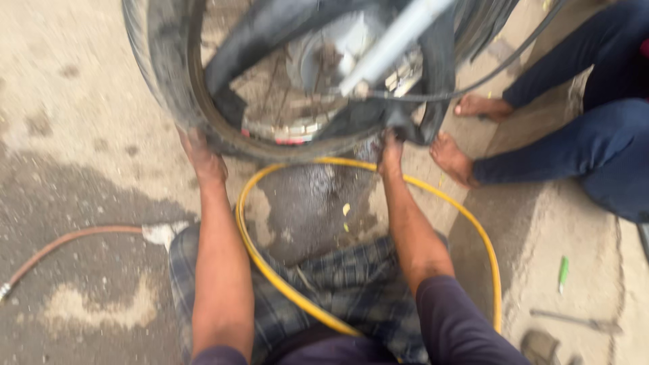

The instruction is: The person removes an inner tube from a motorcycle tire by hand, pulls it out from under the wheel rim, and luego reaches for a tool from a nearby kit.

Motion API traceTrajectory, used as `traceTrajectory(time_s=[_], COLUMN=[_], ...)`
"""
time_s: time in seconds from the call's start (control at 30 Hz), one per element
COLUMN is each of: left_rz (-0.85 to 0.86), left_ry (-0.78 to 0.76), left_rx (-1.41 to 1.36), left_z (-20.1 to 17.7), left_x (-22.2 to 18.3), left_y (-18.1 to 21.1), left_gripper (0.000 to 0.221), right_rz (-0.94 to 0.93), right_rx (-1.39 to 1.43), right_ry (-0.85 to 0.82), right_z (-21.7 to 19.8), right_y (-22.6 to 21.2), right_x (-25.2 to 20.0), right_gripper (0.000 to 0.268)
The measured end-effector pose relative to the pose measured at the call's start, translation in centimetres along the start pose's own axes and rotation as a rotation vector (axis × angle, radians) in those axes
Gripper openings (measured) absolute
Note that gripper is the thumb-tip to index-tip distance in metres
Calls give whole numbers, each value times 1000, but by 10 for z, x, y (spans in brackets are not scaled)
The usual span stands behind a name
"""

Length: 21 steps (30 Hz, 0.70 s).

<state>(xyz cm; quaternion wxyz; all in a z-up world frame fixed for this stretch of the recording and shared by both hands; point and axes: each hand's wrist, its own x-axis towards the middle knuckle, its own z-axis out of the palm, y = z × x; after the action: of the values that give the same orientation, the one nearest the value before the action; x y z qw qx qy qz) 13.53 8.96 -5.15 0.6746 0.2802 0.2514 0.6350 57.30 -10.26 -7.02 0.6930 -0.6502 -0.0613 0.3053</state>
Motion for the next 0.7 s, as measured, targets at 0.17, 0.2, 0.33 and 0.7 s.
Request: traceTrajectory(time_s=[0.17,0.2,0.33,0.7], left_rz=[91,72,67,330], left_ry=[-41,-32,44,-148], left_rx=[87,85,33,983], left_z=[11,9,8,148], left_x=[-2,-1,2,82], left_y=[9,7,6,214], left_gripper=[103,102,92,97], right_rz=[-326,-326,-296,223], right_rx=[-146,-157,-223,113], right_ry=[-53,-46,2,75], right_z=[35,34,34,182], right_y=[42,49,56,180], right_x=[6,6,3,-117], right_gripper=[63,65,69,53])
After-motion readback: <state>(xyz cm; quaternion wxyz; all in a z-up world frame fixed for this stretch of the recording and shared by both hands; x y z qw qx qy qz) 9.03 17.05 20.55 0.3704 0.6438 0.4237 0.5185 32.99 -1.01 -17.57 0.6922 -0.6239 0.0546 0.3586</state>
